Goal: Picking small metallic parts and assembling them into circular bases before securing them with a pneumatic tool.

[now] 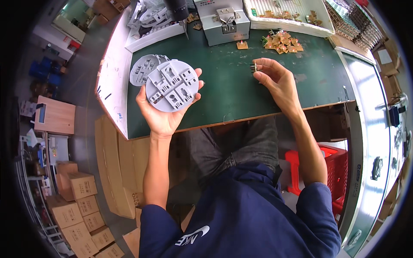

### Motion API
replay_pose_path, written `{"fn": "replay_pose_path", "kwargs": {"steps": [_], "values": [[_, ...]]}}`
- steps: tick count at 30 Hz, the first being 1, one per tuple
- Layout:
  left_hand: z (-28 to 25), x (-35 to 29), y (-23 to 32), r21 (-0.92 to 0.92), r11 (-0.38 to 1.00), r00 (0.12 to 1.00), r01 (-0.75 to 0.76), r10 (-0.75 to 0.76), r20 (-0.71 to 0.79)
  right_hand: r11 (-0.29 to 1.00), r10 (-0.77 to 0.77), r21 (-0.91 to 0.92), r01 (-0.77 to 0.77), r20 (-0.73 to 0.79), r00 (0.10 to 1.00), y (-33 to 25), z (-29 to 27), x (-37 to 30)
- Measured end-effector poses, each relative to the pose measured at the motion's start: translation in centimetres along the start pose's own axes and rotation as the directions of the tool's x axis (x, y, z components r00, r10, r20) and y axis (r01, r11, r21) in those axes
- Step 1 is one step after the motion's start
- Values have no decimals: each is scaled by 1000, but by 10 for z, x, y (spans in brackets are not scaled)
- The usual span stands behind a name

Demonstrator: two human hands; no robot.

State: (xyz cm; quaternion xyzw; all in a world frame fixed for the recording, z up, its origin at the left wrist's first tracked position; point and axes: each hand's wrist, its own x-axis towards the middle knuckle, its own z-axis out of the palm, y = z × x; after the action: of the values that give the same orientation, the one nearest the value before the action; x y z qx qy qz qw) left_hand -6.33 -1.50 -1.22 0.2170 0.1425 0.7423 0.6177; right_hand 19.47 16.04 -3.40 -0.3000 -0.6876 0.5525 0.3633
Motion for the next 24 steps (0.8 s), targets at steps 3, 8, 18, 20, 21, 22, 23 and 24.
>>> {"fn": "replay_pose_path", "kwargs": {"steps": [3,8,18,20,21,22,23,24], "values": [[-4,-1,1,-74,997,999,3,-1,32,1000,10,17,-10,4,1000,0,3,-1],[-3,-3,4,55,998,999,-13,12,31,1000,-3,16,3,9,1000,2,3,-1],[3,6,-10,972,-222,941,-79,305,146,981,-65,188,43,109,992,-24,19,-7],[5,14,-29,931,-362,931,-43,323,168,956,-52,293,4,157,986,-24,23,-7],[4,17,-35,886,-463,942,-19,289,171,959,-51,284,7,150,987,-26,24,-6],[4,18,-40,889,-457,942,-25,288,174,954,-55,301,2,169,984,-27,26,-5],[6,19,-44,839,-544,925,-35,300,233,947,-59,320,-5,190,980,-28,27,-5],[9,20,-46,779,-626,905,-40,307,293,944,-59,329,-6,186,981,-27,26,-5]]}}
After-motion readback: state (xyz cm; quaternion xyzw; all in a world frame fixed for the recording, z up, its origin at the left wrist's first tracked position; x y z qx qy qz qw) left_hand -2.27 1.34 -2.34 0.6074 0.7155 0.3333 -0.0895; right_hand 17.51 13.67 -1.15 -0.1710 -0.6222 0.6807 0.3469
